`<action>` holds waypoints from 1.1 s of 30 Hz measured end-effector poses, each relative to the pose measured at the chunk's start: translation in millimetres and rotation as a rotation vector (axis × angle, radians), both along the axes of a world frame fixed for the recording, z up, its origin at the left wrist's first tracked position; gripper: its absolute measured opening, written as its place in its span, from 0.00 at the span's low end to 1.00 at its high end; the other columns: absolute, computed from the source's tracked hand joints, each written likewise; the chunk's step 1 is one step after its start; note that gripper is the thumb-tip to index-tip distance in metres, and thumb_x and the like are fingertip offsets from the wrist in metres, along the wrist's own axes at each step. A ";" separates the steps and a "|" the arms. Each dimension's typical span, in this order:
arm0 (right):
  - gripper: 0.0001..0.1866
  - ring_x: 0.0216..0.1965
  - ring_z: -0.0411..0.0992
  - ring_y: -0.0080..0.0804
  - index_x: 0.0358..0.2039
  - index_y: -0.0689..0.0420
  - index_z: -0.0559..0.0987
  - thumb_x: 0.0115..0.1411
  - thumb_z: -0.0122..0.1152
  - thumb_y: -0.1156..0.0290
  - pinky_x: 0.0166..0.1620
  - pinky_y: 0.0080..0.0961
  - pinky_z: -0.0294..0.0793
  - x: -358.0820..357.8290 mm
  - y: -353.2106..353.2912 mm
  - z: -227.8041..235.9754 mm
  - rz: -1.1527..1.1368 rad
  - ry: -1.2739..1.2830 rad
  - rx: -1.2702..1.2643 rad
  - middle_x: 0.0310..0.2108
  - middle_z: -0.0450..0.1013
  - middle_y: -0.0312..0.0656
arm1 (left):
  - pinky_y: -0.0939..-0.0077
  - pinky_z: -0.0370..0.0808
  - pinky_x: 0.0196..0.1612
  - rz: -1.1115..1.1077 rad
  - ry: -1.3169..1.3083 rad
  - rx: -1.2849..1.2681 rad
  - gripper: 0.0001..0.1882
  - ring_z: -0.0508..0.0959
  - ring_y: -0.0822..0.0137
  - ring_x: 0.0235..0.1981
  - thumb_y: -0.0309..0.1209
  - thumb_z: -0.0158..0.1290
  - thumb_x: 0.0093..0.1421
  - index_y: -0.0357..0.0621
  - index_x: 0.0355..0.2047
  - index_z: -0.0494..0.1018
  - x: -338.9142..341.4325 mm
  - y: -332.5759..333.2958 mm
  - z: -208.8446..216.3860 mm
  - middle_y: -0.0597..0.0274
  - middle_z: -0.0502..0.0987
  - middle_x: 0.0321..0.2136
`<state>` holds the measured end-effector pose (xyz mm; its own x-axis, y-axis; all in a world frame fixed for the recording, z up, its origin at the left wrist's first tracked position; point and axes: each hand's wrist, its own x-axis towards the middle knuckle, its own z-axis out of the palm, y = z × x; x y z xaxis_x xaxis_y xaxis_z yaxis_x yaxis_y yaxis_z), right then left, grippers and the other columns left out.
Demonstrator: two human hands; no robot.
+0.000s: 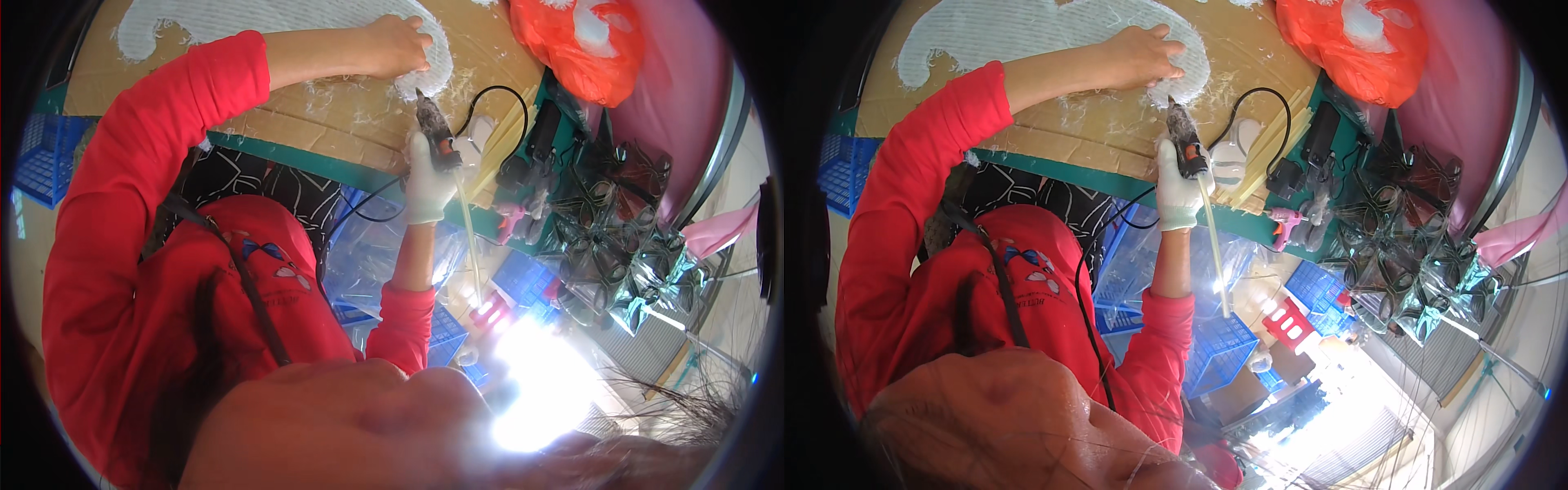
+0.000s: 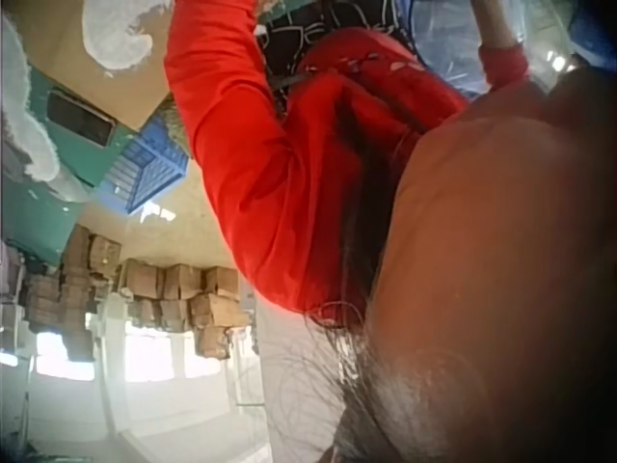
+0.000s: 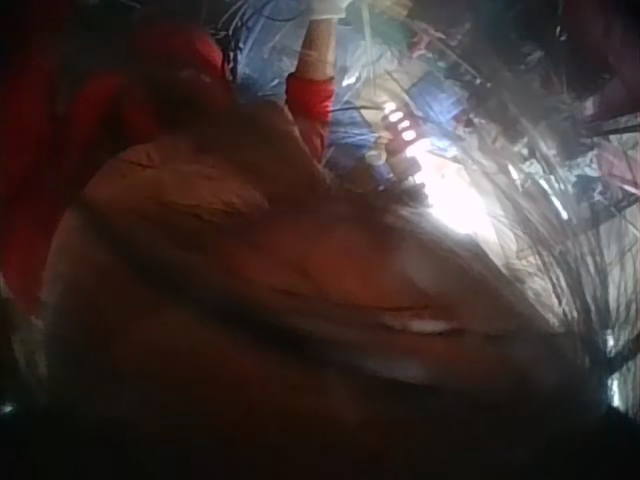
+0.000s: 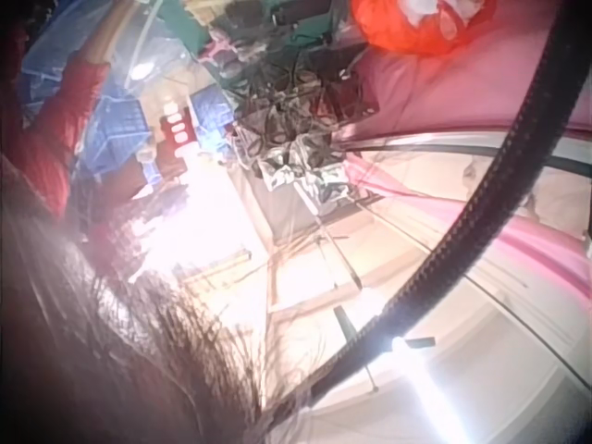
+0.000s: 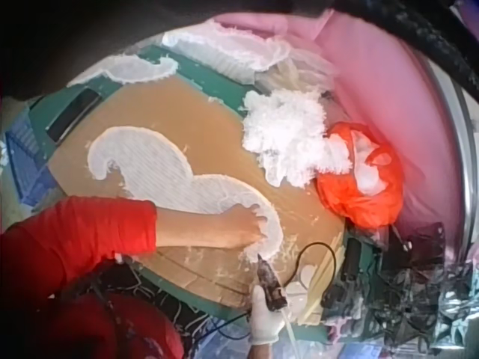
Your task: The person smooths a shaped fabric cutout on cardboard by hand, receives and sets aside a paper note, and applies hot glue along the edge of the cutout using a glue gun.
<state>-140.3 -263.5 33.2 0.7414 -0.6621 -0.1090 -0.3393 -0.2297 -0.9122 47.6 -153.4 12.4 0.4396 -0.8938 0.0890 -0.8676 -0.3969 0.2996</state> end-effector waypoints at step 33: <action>0.14 0.27 0.69 0.23 0.31 0.65 0.78 0.48 0.67 0.69 0.34 0.23 0.71 7.9 -0.9 -5.1 -0.014 0.144 -0.083 0.25 0.74 0.39 | 0.66 0.77 0.32 0.101 0.011 -0.168 0.05 0.76 0.58 0.36 0.27 0.56 0.43 0.41 0.22 0.77 -4.3 -11.6 5.2 0.62 0.76 0.30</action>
